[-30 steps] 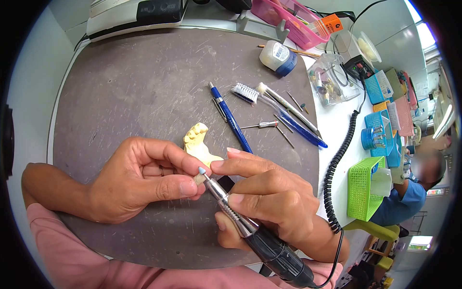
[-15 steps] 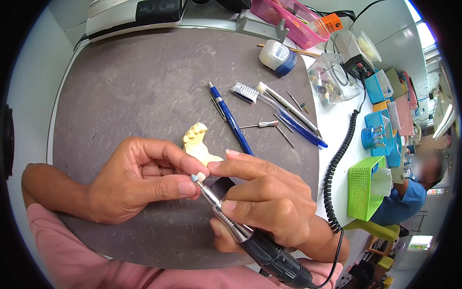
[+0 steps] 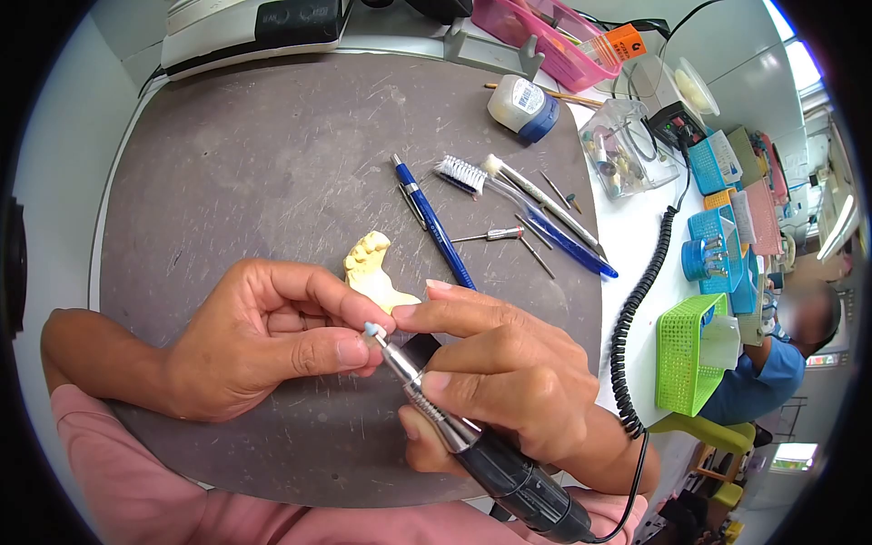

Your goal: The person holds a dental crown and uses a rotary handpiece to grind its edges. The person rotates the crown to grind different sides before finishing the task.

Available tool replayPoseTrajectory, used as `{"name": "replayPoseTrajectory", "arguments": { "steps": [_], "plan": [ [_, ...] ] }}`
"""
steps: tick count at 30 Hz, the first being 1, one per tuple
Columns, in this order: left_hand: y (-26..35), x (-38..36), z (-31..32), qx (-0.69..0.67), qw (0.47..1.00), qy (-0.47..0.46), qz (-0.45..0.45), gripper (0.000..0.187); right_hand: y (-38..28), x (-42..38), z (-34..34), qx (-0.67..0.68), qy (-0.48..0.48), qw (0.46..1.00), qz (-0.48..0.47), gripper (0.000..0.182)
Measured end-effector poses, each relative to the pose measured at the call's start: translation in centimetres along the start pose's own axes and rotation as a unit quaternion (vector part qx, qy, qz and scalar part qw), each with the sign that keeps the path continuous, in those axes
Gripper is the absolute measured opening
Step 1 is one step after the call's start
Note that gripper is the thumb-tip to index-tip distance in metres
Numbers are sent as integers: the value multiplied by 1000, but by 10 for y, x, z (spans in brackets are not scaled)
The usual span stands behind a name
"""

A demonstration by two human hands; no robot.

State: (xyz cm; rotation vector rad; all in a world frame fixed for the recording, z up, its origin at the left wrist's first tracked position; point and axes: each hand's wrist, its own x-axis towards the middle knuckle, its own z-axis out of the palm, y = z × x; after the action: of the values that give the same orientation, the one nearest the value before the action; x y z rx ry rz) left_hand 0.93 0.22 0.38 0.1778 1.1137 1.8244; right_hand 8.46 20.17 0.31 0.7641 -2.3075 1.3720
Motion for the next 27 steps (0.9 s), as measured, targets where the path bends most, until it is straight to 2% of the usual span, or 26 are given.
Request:
{"name": "replayPoseTrajectory", "arguments": {
  "steps": [3, 8, 15, 18, 25, 27],
  "plan": [
    [-1, 0, -1, -3, 1000, -1, 1, 20, 2, 1, -3, -22, -33, 999, -19, 41],
    [-4, 0, -1, -1, 1000, 3, 7, 19, 13, 2, -3, 9, 61, 998, -25, 37],
    [-6, 3, -5, 13, 999, -4, 36, 18, 17, 4, -3, 34, 46, 998, -25, 36],
    [-5, 4, -6, 14, 999, -8, 52, 18, 20, 12, -2, 1, 57, 997, -44, 38],
    [-5, 8, -10, 8, 997, -15, 81, 19, 22, 26, 2, -41, 2, 997, -71, 34],
    [-3, 8, -9, 5, 997, -11, 76, 19, 21, 22, 2, -31, 8, 998, -47, 35]
  ]
}}
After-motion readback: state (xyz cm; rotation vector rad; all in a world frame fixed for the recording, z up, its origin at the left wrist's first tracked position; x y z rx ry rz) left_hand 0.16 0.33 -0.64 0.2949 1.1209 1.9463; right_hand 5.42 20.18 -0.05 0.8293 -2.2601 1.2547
